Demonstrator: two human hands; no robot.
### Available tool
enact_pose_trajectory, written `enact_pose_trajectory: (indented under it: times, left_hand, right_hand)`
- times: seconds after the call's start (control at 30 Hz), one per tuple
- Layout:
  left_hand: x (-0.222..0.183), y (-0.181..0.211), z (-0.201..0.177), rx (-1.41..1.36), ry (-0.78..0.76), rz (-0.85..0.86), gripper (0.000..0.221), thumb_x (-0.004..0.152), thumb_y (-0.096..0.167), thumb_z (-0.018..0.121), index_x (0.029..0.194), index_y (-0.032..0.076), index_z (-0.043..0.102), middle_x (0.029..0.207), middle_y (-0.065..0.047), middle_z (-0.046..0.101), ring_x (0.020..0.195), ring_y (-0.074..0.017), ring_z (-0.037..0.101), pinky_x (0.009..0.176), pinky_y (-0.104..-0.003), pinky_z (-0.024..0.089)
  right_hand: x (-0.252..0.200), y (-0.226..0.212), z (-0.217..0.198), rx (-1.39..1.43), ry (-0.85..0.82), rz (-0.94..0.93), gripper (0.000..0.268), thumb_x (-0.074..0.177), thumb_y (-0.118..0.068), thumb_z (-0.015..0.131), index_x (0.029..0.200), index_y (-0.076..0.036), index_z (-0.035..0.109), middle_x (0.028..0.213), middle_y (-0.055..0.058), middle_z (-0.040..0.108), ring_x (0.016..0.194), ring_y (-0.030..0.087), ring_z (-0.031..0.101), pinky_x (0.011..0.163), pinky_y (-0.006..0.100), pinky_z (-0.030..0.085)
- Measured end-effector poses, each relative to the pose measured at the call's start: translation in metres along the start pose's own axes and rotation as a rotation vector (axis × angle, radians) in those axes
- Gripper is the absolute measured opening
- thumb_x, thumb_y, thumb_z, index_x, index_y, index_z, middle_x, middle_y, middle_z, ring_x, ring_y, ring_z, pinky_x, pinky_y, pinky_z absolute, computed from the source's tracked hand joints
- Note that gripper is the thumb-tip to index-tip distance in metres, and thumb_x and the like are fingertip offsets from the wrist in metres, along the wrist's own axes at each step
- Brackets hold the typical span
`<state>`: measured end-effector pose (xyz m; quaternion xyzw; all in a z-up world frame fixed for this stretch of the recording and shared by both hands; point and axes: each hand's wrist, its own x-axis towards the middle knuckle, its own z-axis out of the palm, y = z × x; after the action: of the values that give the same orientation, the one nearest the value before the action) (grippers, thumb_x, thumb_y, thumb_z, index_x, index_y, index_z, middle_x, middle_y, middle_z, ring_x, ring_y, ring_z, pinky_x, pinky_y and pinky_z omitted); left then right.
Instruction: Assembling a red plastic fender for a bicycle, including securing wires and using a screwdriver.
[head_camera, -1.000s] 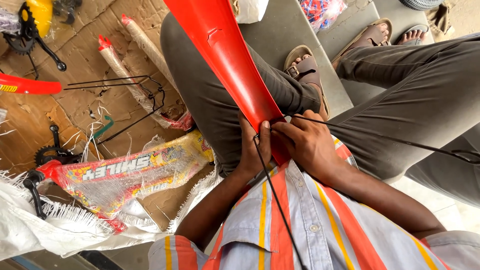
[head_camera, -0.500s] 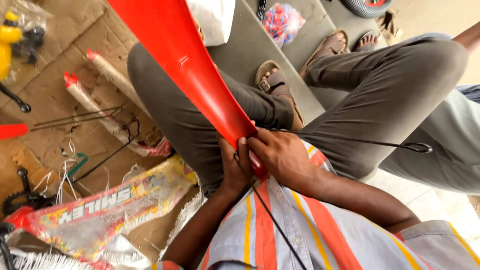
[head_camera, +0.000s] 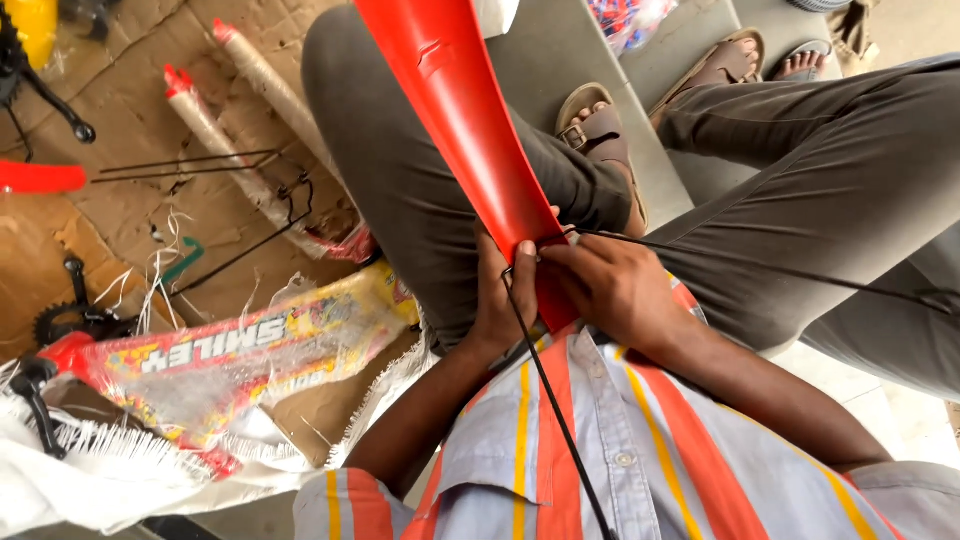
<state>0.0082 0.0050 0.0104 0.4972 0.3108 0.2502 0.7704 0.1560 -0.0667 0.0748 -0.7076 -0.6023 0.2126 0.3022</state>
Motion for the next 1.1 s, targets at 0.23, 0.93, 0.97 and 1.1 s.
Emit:
enact_pose_trajectory:
  times: [0.23, 0.93, 0.97, 1.1]
  left_hand:
    - [0.002, 0.009, 0.002, -0.039, -0.027, -0.01, 0.048, 0.112, 0.011, 0.037, 0.154, -0.002, 0.019, 0.144, -0.018, 0.054, 0.125, -0.0252, 0.06, 0.109, -0.038, 0.051]
    - [0.01, -0.023, 0.023, 0.072, 0.363, 0.11, 0.067, 0.099, -0.001, 0.041, 0.161, -0.007, 0.018, 0.131, -0.034, 0.06, 0.116, -0.0392, 0.065, 0.1, -0.044, 0.054]
    - [0.011, -0.037, 0.012, 0.074, 0.355, 0.115, 0.067, 0.099, -0.001, 0.041, 0.161, -0.007, 0.018, 0.131, -0.034, 0.06, 0.116, -0.0392, 0.065, 0.1, -0.044, 0.054]
    - [0.026, -0.028, 0.001, 0.078, 0.19, 0.098, 0.074, 0.092, -0.002, 0.038, 0.16, -0.004, 0.008, 0.141, -0.036, 0.048, 0.123, -0.0413, 0.061, 0.098, -0.048, 0.056]
  right_hand:
    - [-0.001, -0.001, -0.002, 0.039, 0.059, 0.04, 0.024, 0.086, -0.012, 0.079, 0.109, -0.007, 0.071, 0.087, 0.01, 0.07, 0.079, 0.029, 0.069, 0.071, 0.04, 0.056]
    - [-0.005, 0.004, 0.016, 0.18, 0.139, 0.17, 0.017, 0.086, -0.019, 0.073, 0.096, -0.005, 0.071, 0.09, 0.011, 0.071, 0.086, 0.032, 0.07, 0.081, 0.042, 0.057]
    - [-0.008, 0.008, 0.012, 0.177, 0.148, 0.17, 0.017, 0.086, -0.019, 0.073, 0.096, -0.005, 0.071, 0.09, 0.011, 0.071, 0.086, 0.032, 0.07, 0.081, 0.042, 0.057]
    - [-0.016, 0.02, -0.007, 0.439, 0.21, 0.316, 0.016, 0.088, -0.017, 0.073, 0.099, -0.005, 0.072, 0.087, 0.006, 0.071, 0.081, 0.024, 0.07, 0.074, 0.037, 0.057]
